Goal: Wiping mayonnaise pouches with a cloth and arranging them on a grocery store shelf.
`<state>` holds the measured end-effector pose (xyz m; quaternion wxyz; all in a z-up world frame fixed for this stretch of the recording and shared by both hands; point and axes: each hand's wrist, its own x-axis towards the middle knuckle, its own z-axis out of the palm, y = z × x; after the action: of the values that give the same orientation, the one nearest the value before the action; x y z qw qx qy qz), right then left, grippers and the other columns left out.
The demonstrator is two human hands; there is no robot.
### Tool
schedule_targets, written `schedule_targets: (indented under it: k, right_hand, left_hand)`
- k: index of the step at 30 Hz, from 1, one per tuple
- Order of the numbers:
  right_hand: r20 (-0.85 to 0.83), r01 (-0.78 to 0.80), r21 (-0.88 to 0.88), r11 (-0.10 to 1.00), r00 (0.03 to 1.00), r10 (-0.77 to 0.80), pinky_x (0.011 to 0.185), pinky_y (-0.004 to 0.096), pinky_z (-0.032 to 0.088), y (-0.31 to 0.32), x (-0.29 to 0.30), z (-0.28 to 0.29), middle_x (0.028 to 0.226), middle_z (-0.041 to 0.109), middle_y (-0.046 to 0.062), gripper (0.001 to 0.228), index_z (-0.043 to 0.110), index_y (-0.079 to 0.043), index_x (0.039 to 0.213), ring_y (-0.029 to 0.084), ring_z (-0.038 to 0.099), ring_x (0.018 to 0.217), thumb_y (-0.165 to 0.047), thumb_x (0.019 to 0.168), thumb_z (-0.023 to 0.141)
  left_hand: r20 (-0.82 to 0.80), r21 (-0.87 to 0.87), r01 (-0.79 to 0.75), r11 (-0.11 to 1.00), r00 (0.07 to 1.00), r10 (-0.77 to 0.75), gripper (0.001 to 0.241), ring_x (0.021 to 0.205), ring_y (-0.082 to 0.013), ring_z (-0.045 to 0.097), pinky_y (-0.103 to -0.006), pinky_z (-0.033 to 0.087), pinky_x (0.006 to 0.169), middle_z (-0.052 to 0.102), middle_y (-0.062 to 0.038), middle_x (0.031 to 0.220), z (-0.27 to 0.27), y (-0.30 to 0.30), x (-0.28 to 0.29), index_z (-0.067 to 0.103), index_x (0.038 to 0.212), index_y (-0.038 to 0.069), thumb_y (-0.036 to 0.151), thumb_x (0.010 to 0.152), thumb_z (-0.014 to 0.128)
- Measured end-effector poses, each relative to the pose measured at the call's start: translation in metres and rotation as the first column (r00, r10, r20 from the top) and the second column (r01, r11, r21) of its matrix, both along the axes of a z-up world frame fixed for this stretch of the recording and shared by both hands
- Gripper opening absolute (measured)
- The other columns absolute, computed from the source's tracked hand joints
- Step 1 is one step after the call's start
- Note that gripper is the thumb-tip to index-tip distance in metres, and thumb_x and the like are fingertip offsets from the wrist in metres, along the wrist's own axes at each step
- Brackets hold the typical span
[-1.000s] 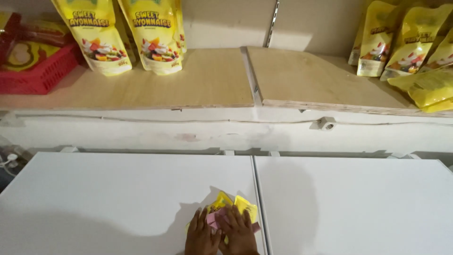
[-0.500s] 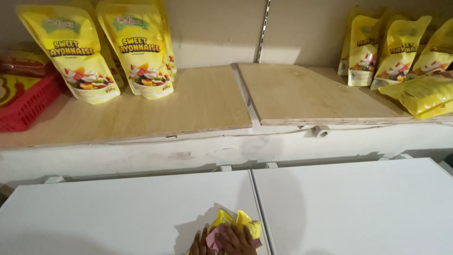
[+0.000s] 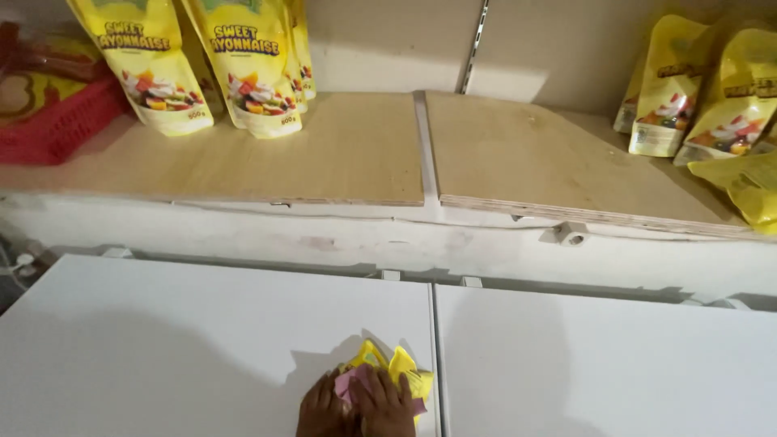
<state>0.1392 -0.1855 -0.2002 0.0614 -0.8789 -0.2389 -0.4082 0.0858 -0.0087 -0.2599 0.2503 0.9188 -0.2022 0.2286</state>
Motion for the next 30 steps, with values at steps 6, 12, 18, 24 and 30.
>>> schedule_targets:
  k: [6, 12, 18, 24, 30]
  right_hand:
    - [-0.460, -0.196, 0.047, 0.980, 0.866, 0.195, 0.114, 0.066, 0.022, -0.026, -0.019, 0.087, 0.158, 0.041, 0.013, 0.071, 0.055, -0.018, 0.145, 0.036, 0.039, 0.143, -0.042, 0.080, 0.072]
    - [-0.516, -0.226, 0.105, 0.968, 0.820, 0.248, 0.114, 0.071, 0.012, -0.067, -0.042, 0.106, 0.161, 0.036, 0.017, 0.085, 0.051, -0.026, 0.153, 0.053, 0.023, 0.146, -0.050, 0.077, 0.080]
    - [-0.610, -0.129, 0.220, 0.967, 0.755, 0.240, 0.114, 0.068, 0.015, -0.085, -0.063, 0.097, 0.163, 0.032, 0.018, 0.082, 0.051, -0.028, 0.153, 0.053, 0.020, 0.148, -0.047, 0.080, 0.083]
    - [-0.565, -0.149, 0.225, 0.963, 0.785, 0.254, 0.115, 0.067, 0.018, -0.086, -0.061, 0.088, 0.160, 0.034, 0.020, 0.083, 0.052, -0.026, 0.150, 0.055, 0.023, 0.145, -0.044, 0.076, 0.084]
    - [-0.561, -0.170, 0.221, 0.960, 0.783, 0.267, 0.112, 0.070, 0.018, -0.087, -0.059, 0.091, 0.158, 0.034, 0.024, 0.084, 0.051, -0.023, 0.151, 0.057, 0.024, 0.143, -0.045, 0.078, 0.086]
  left_hand:
    - [-0.088, -0.023, -0.084, 0.996, 0.993, 0.082, 0.068, 0.124, -0.0430, 0.054, -0.0520, 0.045, 0.104, 0.058, -0.026, 0.134, 0.126, -0.012, 0.033, 0.060, 0.131, 0.002, 0.042, 0.078, 0.074]
    - [-0.182, 0.014, -0.187, 0.982, 0.965, 0.187, 0.082, 0.132, -0.0383, 0.048, -0.0499, 0.038, 0.109, 0.053, -0.019, 0.142, 0.139, -0.025, 0.023, 0.052, 0.139, 0.004, 0.049, 0.075, 0.076]
    - [-0.199, 0.111, -0.209, 0.972, 0.953, 0.228, 0.084, 0.136, -0.0357, 0.045, -0.0496, 0.035, 0.111, 0.050, -0.016, 0.146, 0.146, -0.032, 0.012, 0.048, 0.145, 0.007, 0.050, 0.077, 0.073]
    - [-0.174, 0.113, -0.230, 0.967, 0.953, 0.248, 0.082, 0.138, -0.0345, 0.044, -0.0490, 0.035, 0.113, 0.049, -0.015, 0.147, 0.140, -0.031, 0.016, 0.046, 0.144, 0.009, 0.049, 0.078, 0.071]
    - [-0.076, 0.194, -0.291, 0.937, 0.948, 0.310, 0.085, 0.135, -0.0389, 0.044, -0.0526, 0.034, 0.109, 0.050, -0.016, 0.149, 0.154, -0.038, 0.010, 0.049, 0.145, 0.013, 0.051, 0.072, 0.073]
